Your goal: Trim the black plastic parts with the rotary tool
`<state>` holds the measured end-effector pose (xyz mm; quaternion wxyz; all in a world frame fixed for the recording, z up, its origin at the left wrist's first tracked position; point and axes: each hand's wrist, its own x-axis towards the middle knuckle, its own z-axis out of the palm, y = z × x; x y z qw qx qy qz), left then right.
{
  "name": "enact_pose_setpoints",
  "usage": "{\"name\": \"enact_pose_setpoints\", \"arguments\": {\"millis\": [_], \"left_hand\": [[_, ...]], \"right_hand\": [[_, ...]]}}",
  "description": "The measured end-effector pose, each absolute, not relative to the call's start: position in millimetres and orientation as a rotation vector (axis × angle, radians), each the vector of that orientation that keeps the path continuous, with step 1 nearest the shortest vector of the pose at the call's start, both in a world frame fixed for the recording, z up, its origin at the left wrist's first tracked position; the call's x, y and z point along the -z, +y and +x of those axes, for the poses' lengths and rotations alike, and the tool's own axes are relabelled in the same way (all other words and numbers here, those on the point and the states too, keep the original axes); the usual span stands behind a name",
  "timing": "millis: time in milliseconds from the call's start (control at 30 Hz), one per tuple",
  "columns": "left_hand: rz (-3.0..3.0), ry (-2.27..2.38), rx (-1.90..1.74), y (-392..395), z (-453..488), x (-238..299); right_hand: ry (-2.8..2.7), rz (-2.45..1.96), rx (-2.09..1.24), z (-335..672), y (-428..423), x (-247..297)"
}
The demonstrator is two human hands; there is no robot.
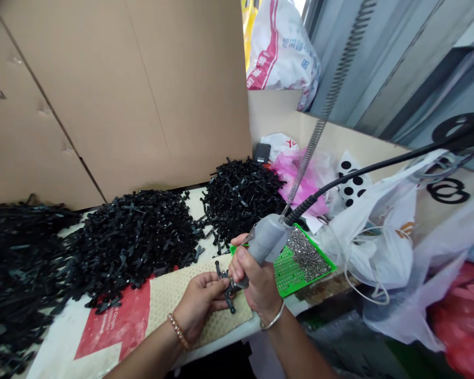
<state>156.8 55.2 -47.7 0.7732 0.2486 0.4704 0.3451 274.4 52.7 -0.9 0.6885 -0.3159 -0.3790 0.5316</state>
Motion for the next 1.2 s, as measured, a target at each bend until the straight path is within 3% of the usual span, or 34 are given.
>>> {"name": "enact_pose_setpoints", "arguments": {"millis": [1200], "left_hand": [[0.521, 1.020, -0.756, 54.7, 158.1, 46.8]], "right_hand": [[-0.825, -0.741, -1.193, 277.4, 51.6, 5.6]]}}
